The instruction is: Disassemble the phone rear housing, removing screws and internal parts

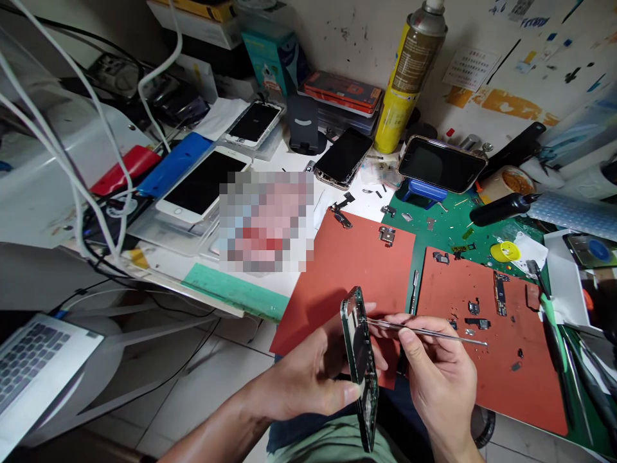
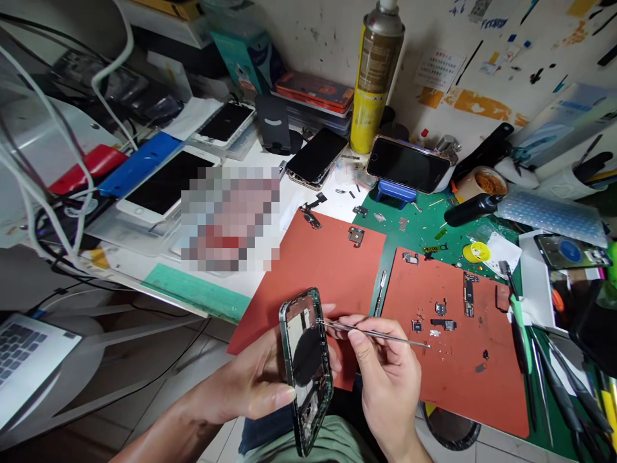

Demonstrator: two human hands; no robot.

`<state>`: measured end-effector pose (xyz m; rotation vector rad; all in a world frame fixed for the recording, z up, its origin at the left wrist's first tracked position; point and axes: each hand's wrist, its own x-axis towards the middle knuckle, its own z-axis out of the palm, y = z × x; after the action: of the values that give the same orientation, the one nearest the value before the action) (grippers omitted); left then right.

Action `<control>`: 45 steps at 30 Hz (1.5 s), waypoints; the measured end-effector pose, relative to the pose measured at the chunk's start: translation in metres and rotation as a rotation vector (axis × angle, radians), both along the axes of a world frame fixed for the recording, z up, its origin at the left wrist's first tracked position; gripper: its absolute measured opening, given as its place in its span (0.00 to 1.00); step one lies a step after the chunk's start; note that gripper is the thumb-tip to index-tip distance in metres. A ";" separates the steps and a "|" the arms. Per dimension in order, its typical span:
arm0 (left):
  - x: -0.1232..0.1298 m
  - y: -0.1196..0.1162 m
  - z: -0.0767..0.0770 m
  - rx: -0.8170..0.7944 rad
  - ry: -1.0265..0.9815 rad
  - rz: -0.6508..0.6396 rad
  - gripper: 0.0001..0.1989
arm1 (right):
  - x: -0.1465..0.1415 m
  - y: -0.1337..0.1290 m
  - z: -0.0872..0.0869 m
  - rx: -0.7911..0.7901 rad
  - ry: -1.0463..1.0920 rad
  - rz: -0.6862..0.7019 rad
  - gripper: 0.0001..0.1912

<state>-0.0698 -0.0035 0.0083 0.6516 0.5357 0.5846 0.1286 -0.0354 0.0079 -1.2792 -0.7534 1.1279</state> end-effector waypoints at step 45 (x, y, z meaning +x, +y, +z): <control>-0.001 -0.003 -0.006 0.019 0.032 0.014 0.39 | 0.012 -0.005 0.007 0.037 0.147 0.035 0.02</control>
<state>-0.0705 -0.0062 0.0019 0.6767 0.5656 0.5940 0.1407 -0.0401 0.0152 -1.1423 -0.6858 1.2165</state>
